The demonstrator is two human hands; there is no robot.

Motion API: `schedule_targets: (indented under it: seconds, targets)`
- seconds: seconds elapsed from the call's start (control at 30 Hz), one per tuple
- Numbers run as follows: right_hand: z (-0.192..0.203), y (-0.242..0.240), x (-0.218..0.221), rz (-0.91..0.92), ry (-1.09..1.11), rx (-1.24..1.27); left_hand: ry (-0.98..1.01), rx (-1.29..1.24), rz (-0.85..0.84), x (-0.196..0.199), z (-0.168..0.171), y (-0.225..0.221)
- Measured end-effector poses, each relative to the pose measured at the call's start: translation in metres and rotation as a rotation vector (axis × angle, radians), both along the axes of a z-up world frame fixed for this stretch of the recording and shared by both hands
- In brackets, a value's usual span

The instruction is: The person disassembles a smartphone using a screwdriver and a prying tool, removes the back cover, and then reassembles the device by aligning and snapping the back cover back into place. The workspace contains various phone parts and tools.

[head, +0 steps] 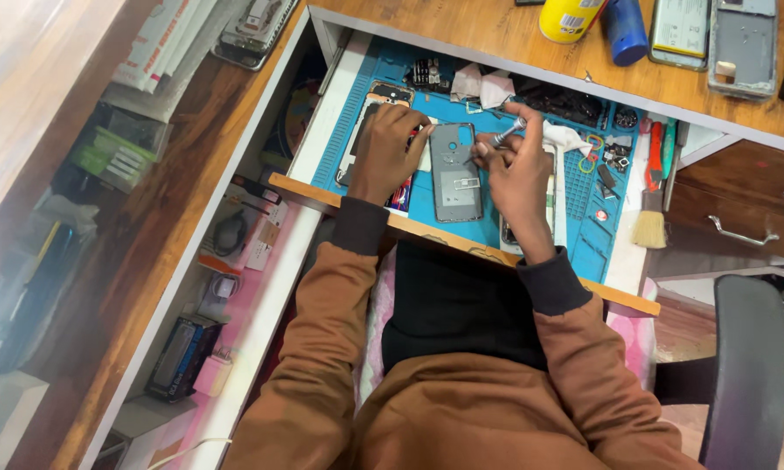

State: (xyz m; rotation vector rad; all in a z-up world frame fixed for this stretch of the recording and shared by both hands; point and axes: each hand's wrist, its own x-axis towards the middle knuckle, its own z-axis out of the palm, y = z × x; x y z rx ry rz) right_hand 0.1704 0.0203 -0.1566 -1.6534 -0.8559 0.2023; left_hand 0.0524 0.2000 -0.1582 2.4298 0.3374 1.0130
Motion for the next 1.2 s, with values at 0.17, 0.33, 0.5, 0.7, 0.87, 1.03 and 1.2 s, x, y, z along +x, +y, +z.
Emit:
schedule_targets:
  seconds: [0.17,0.33,0.5,0.7,0.87,1.03,1.2]
  targets:
    - [0.007,0.003,-0.010,0.034,0.048,0.011,0.013,-0.024,0.002,-0.001,0.000,-0.001]
    - [0.009,0.006,-0.010,0.056,0.037,0.054,0.038,-0.042,0.009,0.001,0.001,-0.004]
    - [0.006,0.007,-0.008,0.045,-0.002,-0.011,0.030,-0.030,-0.008,0.000,0.001,-0.002]
    - [0.000,0.006,-0.007,0.083,0.032,-0.005,0.049,-0.031,-0.006,-0.001,0.003,-0.004]
    - [0.006,-0.003,-0.009,0.099,0.067,0.019,0.040,-0.035,-0.029,-0.002,0.003,-0.003]
    - [0.013,-0.022,-0.019,0.076,0.122,-0.019,0.016,-0.002,-0.093,-0.001,0.001,-0.001]
    - [0.011,-0.033,-0.025,0.087,0.114,-0.065,0.021,-0.004,-0.122,-0.002,0.003,-0.004]
